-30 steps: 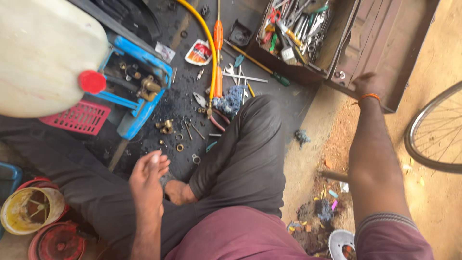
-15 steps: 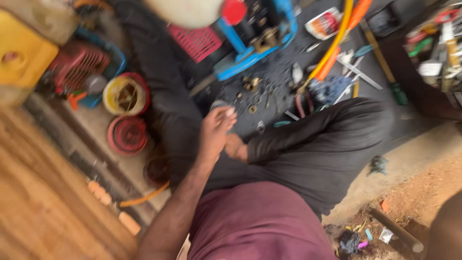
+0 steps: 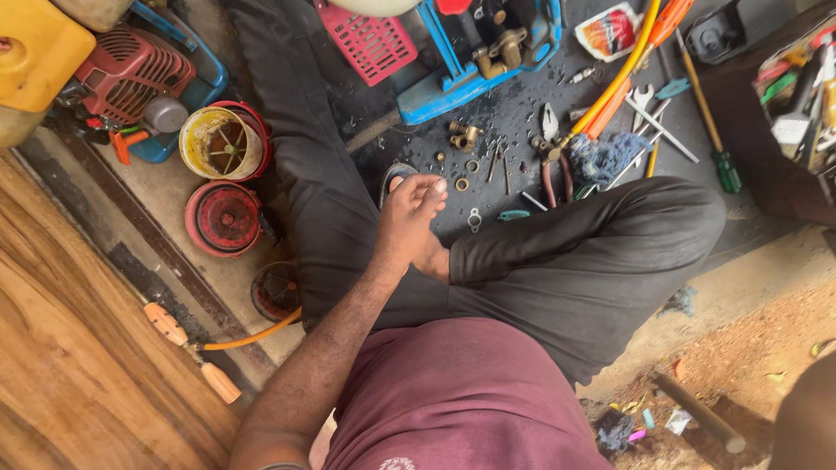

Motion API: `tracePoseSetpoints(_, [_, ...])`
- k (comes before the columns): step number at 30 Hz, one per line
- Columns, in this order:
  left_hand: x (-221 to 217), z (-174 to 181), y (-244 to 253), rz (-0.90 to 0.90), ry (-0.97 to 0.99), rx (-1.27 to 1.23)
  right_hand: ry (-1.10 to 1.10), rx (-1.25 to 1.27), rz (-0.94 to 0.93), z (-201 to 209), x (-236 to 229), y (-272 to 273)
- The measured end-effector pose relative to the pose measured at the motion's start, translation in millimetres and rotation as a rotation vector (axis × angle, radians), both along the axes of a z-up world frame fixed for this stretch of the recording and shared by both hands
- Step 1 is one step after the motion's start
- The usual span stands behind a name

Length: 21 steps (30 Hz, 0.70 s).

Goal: The person sits on the floor and assembles small mechanical components, including brass fittings, washers, and a cylindrical housing. They use a blue cloth to wipe parts and their hands to fit pieces together, occasionally picking up tools from the surrounding workspace.

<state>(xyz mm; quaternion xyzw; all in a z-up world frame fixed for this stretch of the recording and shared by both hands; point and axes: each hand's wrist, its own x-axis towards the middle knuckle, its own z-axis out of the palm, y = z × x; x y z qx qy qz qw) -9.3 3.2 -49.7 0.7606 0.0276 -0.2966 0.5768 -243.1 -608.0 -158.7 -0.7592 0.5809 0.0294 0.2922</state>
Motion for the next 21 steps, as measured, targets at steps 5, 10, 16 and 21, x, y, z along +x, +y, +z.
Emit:
tracePoseSetpoints(5, [3, 5, 20, 0.015, 0.005, -0.13, -0.401, 0.115, -0.193, 28, -46, -34])
tracePoseSetpoints(10, [7, 12, 24, 0.049, 0.031, -0.029, -0.673, 0.317, -0.365, 38, -124, -31])
tracePoseSetpoints(16, [7, 32, 5, 0.039, 0.082, 0.019, -0.708, 0.286, -0.481, 34, -140, -32])
tracePoseSetpoints(21, [4, 36, 4, 0.015, 0.099, 0.05, -0.873, 0.484, -0.717, 35, -139, -35])
